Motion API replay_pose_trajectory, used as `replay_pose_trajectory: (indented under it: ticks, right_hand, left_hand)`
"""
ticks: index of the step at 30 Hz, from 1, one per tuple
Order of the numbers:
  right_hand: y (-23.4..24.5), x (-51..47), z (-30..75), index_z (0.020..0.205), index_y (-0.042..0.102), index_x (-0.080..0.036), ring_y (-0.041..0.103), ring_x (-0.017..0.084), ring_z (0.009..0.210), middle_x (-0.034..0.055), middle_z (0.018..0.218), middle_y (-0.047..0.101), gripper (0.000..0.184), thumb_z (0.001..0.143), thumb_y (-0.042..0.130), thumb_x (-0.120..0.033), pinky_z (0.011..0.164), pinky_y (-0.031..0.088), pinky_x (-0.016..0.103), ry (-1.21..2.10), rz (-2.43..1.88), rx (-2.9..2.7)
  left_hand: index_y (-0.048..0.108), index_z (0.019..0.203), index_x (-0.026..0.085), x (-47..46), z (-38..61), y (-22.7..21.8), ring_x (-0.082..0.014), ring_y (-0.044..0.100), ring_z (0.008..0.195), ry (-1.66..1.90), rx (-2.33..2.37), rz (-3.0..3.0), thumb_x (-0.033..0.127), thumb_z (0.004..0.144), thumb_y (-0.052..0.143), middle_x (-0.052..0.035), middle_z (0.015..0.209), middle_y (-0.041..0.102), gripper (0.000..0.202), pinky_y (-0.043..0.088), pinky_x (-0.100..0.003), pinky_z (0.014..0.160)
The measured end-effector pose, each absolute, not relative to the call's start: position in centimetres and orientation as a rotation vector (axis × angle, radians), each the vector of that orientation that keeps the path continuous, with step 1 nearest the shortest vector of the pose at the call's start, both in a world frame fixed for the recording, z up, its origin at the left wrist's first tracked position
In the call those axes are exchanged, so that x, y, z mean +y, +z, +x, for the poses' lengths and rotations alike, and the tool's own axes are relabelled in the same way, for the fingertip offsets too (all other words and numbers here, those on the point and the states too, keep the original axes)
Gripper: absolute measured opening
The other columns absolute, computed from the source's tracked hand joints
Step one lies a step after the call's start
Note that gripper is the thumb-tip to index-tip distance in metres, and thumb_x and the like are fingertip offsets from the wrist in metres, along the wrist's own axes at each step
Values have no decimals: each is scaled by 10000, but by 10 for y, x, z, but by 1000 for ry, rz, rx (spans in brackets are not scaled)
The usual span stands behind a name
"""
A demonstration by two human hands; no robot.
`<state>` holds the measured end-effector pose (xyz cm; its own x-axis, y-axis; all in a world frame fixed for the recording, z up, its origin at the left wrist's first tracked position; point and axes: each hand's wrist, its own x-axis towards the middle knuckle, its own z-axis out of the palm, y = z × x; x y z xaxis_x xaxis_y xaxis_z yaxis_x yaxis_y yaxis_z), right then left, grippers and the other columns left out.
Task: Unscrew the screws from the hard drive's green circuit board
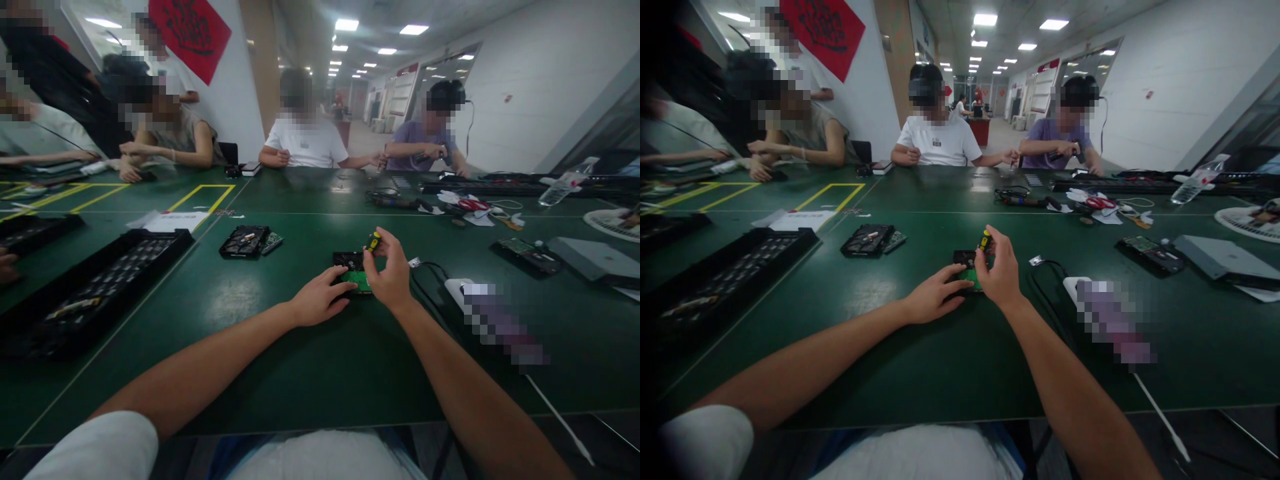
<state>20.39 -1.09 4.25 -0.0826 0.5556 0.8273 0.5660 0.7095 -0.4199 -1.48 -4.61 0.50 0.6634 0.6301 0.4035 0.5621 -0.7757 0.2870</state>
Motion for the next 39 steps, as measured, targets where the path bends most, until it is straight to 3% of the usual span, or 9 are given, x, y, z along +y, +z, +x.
replay_pose_trajectory:
  ticks: [6, 14, 22, 29, 35, 39]
  right_hand:
    - [50, -14, 206, 1430, 548, -277, 654, 241, 934, 107, 1188, 614, 501, 952, 685, -341, 776, 654, 445, -81, -917, -1719]
    - [44, -12, 204, 1542, 411, -276, 695, 257, 1024, 130, 1343, 630, 578, 995, 593, -308, 872, 650, 470, 4, -911, -1720]
    - [47, -11, 207, 1449, 515, -265, 655, 242, 930, 109, 1198, 636, 533, 950, 683, -344, 806, 650, 456, -80, -942, -1708]
    - [43, -10, 207, 1517, 440, -265, 690, 260, 1025, 140, 1391, 609, 550, 988, 585, -301, 886, 642, 478, -34, -921, -1736]
    - [45, -10, 209, 1434, 525, -273, 687, 261, 976, 112, 1250, 655, 512, 953, 679, -356, 840, 646, 484, -77, -954, -1728]
    - [44, -11, 208, 1469, 485, -261, 713, 257, 1023, 124, 1321, 660, 505, 982, 616, -292, 877, 646, 475, -14, -925, -1720]
  left_hand:
    - [618, 1411, 231, -46, -14, 5, -356, 397, 1501, 744, 991, 2735, 325, 997, 614, -159, 1596, 401, 424, 413, -548, 1217]
    - [603, 1431, 249, -46, -15, 6, -352, 406, 1496, 736, 996, 2716, 319, 995, 618, -152, 1604, 384, 441, 433, -538, 1205]
    - [609, 1417, 255, -46, -14, 3, -349, 399, 1500, 753, 1007, 2724, 317, 986, 632, -144, 1608, 379, 436, 437, -542, 1200]
    - [603, 1431, 264, -46, -14, 3, -351, 418, 1488, 758, 1006, 2704, 321, 988, 630, -146, 1605, 385, 447, 449, -538, 1190]
    - [607, 1425, 243, -45, -14, 3, -350, 412, 1488, 735, 1017, 2730, 313, 988, 628, -156, 1597, 376, 444, 441, -528, 1198]
    - [600, 1435, 264, -45, -14, 3, -343, 418, 1485, 748, 1011, 2717, 329, 996, 619, -139, 1603, 377, 445, 455, -531, 1188]
